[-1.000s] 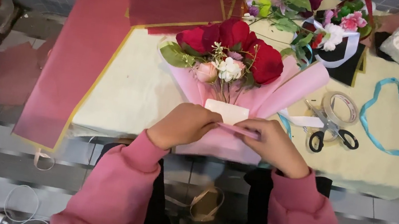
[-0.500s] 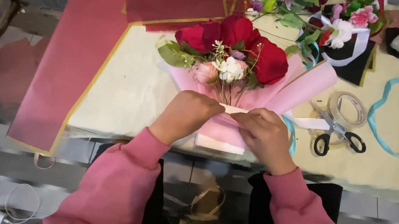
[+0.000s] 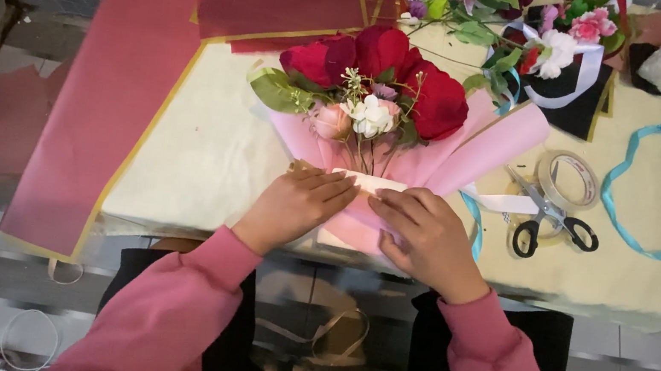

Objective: The person wraps a bouquet of red and white flowers in pink paper, folding and taping the paper around the stems. They then add a second layer of pink paper to the bouquet, securing it with tape.

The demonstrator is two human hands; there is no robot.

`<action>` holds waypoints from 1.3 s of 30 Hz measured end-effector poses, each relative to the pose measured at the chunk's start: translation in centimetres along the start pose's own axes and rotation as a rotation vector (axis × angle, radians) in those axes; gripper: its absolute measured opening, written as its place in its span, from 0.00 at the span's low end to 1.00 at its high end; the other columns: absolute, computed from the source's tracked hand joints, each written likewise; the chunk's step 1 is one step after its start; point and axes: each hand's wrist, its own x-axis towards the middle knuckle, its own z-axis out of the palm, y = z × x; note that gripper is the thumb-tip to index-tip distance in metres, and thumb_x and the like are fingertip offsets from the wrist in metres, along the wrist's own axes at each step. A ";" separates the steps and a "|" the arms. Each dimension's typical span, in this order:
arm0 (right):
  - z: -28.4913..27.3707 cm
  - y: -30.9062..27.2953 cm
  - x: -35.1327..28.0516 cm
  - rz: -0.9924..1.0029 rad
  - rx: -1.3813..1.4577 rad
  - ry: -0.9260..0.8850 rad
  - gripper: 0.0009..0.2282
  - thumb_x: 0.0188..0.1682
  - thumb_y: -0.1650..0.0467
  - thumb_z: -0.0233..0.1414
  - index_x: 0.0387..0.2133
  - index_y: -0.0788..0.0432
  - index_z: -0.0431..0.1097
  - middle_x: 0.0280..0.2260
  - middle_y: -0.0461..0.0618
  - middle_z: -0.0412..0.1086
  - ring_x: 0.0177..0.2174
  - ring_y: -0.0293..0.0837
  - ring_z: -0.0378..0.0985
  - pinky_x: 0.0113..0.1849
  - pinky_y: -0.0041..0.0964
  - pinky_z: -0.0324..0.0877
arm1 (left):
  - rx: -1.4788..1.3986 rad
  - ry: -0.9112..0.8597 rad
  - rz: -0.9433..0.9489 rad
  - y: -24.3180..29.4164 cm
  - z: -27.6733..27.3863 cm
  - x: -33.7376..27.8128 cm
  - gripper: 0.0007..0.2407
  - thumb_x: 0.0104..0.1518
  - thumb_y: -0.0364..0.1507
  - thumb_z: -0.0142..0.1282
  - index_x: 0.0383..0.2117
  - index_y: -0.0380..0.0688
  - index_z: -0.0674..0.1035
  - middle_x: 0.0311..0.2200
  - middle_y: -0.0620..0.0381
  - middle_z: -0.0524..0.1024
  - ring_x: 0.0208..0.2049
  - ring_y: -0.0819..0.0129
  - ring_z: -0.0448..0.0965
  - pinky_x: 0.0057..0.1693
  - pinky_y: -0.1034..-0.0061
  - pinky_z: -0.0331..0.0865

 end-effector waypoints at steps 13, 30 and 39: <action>0.4 -0.5 -0.9 -0.009 -0.148 -0.010 0.09 0.54 0.76 0.50 0.42 0.57 0.77 0.41 0.49 0.77 0.39 0.47 0.78 0.40 0.36 0.74 | -0.044 -0.021 0.000 -0.4 -0.9 0.4 0.08 0.64 0.30 0.55 0.46 0.51 0.82 0.44 0.59 0.83 0.47 0.68 0.83 0.52 0.75 0.75; -2.5 0.2 -0.1 0.555 0.257 -0.296 0.05 0.50 0.67 0.57 0.36 0.52 0.79 0.41 0.46 0.74 0.40 0.51 0.78 0.42 0.47 0.75 | -0.214 -0.140 -0.076 0.1 -1.5 1.0 0.09 0.63 0.37 0.54 0.41 0.51 0.83 0.45 0.58 0.79 0.47 0.60 0.82 0.46 0.70 0.76; -1.9 1.0 0.8 0.841 0.389 -0.408 0.11 0.39 0.71 0.63 0.36 0.56 0.75 0.30 0.49 0.73 0.31 0.47 0.77 0.36 0.42 0.74 | -0.240 -0.218 -0.205 0.8 -1.5 1.8 0.06 0.59 0.37 0.59 0.32 0.57 0.86 0.40 0.63 0.78 0.43 0.62 0.79 0.40 0.71 0.75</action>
